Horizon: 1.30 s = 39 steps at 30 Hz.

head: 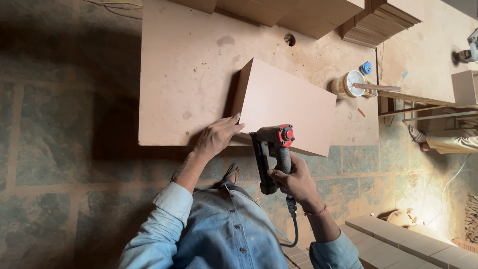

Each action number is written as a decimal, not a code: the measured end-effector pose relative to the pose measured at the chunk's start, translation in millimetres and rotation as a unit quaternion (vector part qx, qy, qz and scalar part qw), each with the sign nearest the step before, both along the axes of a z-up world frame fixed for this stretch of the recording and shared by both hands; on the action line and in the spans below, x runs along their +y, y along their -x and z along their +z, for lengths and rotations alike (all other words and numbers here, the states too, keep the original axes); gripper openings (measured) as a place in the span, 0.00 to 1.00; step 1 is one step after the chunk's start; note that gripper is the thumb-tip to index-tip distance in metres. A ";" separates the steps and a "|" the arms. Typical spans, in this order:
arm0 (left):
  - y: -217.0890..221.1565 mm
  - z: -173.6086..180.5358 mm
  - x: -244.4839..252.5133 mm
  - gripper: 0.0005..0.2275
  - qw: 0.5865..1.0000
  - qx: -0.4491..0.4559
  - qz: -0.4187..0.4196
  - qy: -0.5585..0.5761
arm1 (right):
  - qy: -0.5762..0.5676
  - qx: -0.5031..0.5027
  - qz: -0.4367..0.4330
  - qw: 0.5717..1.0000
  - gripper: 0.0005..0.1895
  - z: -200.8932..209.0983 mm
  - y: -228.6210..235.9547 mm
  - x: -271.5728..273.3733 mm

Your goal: The person assembles rectangular wooden boxes by applying glue to the edges of a base frame and attaching side panels. They use a pneumatic nail gun to secure the panels and repeat the process for multiple units.

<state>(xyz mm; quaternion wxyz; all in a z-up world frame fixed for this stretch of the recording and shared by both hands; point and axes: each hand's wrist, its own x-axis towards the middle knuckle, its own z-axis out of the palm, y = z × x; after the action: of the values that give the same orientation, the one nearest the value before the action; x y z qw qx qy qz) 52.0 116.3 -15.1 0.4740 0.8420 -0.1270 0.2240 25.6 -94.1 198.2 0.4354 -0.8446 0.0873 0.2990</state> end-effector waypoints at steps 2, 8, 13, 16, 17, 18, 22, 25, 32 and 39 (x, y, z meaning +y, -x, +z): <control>0.0 1.4 -0.4 0.17 1.000 -0.001 -0.004 0.001 | 0.006 0.005 -0.012 1.000 0.11 -0.5 1.4 -0.1; 0.1 11.1 0.9 0.15 1.000 0.007 -0.002 0.001 | 0.003 0.002 -0.013 1.000 0.08 -6.4 3.1 -2.5; 6.1 14.6 6.0 0.10 0.998 0.040 -0.022 0.049 | -0.027 -0.022 -0.043 0.998 0.09 -19.5 7.8 -24.2; -4.7 10.6 3.4 0.10 0.993 0.090 0.010 0.080 | -0.027 -0.029 -0.086 0.996 0.08 -23.0 8.7 -57.9; -12.6 7.7 0.0 0.14 0.986 0.119 0.021 0.111 | -0.024 -0.030 -0.101 0.994 0.08 -23.0 8.7 -72.4; -24.6 4.3 -3.7 0.19 0.978 0.147 0.033 0.143 | -0.039 -0.037 -0.122 0.991 0.08 -22.7 7.8 -87.5; -58.9 -11.4 -28.3 0.36 0.956 0.161 -0.042 0.243 | -0.067 -0.072 -0.185 0.978 0.08 -19.3 -11.5 -153.7; -27.1 -20.6 -54.0 0.35 0.917 0.208 -0.066 0.333 | -0.073 -0.095 -0.242 0.963 0.11 -21.1 -30.7 -212.2; 110.4 -41.7 -171.1 0.34 0.760 0.334 0.168 0.532 | -0.207 -0.124 -0.330 0.913 0.09 -101.7 -124.6 -385.9; 88.0 -11.6 -197.9 0.36 0.620 0.232 0.363 0.655 | -0.407 -0.003 -0.344 0.846 0.11 -217.6 -200.4 -486.0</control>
<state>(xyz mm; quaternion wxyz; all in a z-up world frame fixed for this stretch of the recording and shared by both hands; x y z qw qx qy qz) -36.0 -81.6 -26.8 0.7941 0.3097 0.4835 0.1993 226.0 -580.1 -19.3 0.8151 -0.5086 0.2416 0.1366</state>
